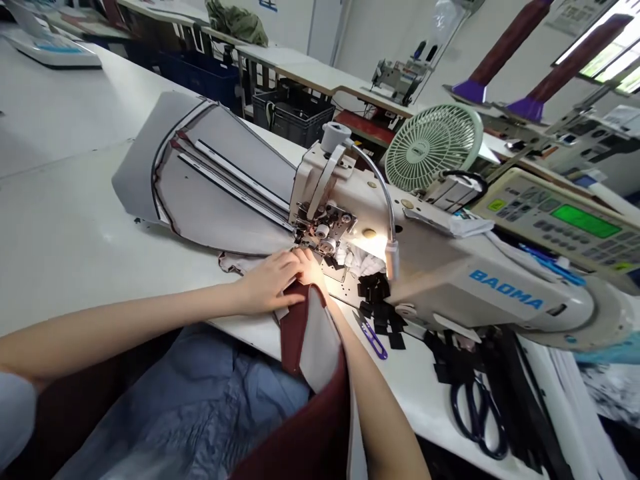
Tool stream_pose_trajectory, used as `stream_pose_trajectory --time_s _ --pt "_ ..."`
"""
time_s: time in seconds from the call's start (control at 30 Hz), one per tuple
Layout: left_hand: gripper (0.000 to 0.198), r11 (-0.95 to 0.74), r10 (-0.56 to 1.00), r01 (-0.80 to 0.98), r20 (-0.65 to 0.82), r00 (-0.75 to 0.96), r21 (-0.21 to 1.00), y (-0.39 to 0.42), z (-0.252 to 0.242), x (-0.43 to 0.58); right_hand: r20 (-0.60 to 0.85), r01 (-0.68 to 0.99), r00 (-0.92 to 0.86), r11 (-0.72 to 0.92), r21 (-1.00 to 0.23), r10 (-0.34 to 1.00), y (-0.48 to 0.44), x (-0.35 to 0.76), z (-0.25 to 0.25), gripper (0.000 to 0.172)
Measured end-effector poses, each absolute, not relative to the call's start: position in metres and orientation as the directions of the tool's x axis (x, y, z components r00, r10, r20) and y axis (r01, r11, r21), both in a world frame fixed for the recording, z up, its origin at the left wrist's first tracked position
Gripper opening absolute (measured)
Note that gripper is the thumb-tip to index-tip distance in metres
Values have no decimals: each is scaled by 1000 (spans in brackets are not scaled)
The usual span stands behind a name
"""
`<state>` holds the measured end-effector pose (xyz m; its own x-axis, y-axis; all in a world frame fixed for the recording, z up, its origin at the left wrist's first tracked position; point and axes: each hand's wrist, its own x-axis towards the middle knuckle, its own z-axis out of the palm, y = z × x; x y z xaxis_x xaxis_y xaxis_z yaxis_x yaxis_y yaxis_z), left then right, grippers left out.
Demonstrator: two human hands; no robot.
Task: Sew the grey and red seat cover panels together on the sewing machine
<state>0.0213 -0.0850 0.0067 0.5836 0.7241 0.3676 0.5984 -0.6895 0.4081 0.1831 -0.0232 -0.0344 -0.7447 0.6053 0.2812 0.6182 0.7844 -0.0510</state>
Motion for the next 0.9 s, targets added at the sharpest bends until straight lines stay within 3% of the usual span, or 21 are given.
stream_pose_trajectory --time_s 0.07,0.13,0.2,0.27,0.33,0.43,0.53,0.63,0.77,0.9 --pt "61 -663 749 656 309 586 362 -99 -3 9 265 582 -770 809 -82 581 -22 185 -34 24" --pt "73 -642 766 704 236 598 302 -120 -12 -8 258 553 -783 823 -128 566 -22 188 -33 29" --pt "63 -619 785 756 176 593 214 -138 -21 -30 244 529 -802 838 -130 544 -24 190 -32 33" --pt "55 -618 785 776 147 601 128 -145 -29 -57 220 506 -835 861 -59 505 -27 189 -31 32" --pt "60 -625 778 776 139 612 85 -141 -31 -86 203 464 -871 885 36 448 -31 188 -31 33" --pt "59 -650 759 751 45 649 120 -123 -13 -117 208 396 -908 908 138 364 -38 183 -30 32" --pt "46 -591 783 776 -75 618 219 -102 27 -116 235 424 -894 889 175 380 -45 179 -31 31" --pt "38 -544 836 818 39 547 184 -78 56 -81 266 462 -872 871 169 411 -49 179 -32 31" --pt "38 -673 740 738 37 672 45 -39 38 -30 268 462 -868 877 130 418 -51 184 -31 33" --pt "24 -686 723 710 42 689 160 -21 5 -23 225 467 -874 874 138 431 -54 190 -35 34"
